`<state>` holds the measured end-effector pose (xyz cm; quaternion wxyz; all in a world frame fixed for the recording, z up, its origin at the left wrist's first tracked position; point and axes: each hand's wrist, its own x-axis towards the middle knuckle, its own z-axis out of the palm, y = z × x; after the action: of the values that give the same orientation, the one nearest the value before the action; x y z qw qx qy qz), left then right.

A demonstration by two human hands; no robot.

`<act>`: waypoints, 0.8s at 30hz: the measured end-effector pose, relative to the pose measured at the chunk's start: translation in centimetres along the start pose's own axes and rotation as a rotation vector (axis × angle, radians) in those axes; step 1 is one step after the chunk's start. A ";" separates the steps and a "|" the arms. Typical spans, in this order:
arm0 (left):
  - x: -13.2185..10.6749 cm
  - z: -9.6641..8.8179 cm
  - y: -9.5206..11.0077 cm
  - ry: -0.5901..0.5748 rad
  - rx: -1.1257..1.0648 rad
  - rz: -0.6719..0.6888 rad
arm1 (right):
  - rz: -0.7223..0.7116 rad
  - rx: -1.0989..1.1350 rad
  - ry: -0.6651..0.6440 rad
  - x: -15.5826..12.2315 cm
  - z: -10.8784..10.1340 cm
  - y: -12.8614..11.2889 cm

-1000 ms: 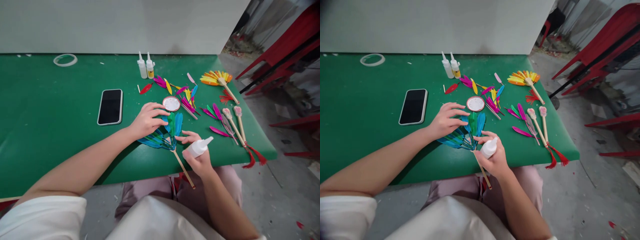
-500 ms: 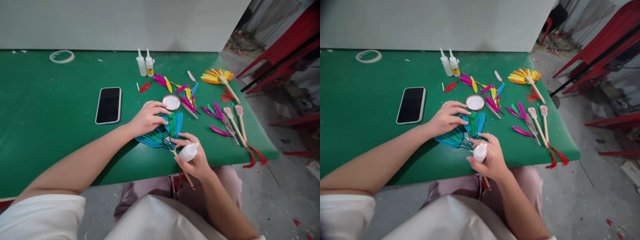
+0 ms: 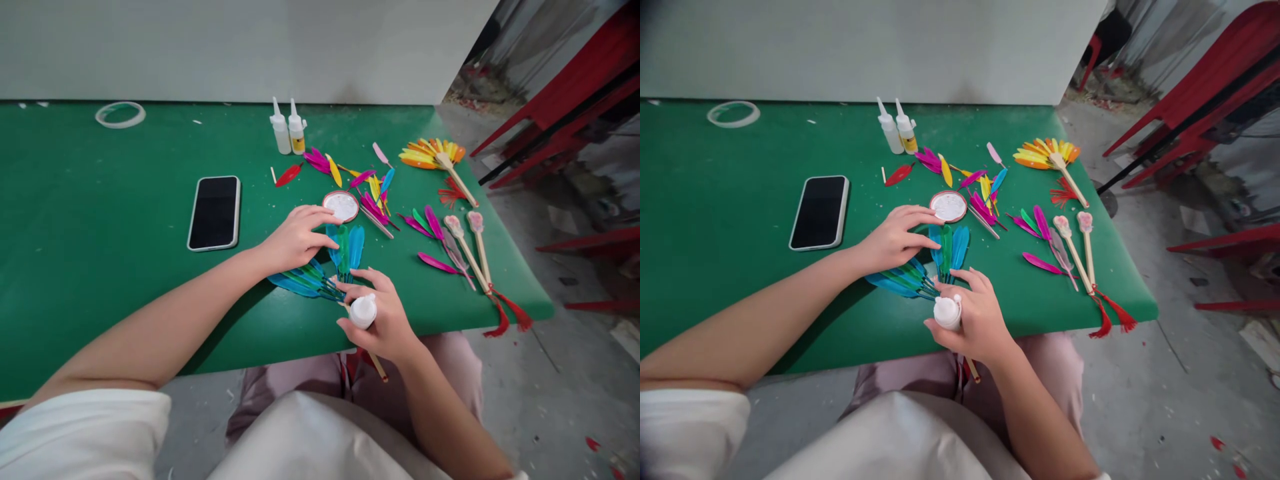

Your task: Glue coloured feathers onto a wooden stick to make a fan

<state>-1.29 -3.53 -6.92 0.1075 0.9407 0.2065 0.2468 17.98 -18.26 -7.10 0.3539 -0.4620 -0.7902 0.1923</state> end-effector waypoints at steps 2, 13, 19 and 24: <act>0.2 -0.4 -0.1 0.012 -0.026 -0.103 | -0.007 -0.004 0.000 0.0 0.0 -0.1; 1.7 -0.3 0.5 -0.078 -0.413 -0.635 | 0.013 0.030 0.001 0.1 -0.2 -0.1; 1.7 -0.2 0.8 -0.092 -0.446 -0.676 | 0.045 0.016 -0.005 -0.9 -0.4 -0.2; 1.7 -0.2 0.9 -0.111 -0.443 -0.677 | 0.049 -0.010 -0.026 -1.3 -0.3 -0.3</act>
<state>0.27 -3.59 -5.79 0.3937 0.7856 0.4402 0.1847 18.42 -19.50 -7.18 0.3363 -0.4805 -0.7841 0.2031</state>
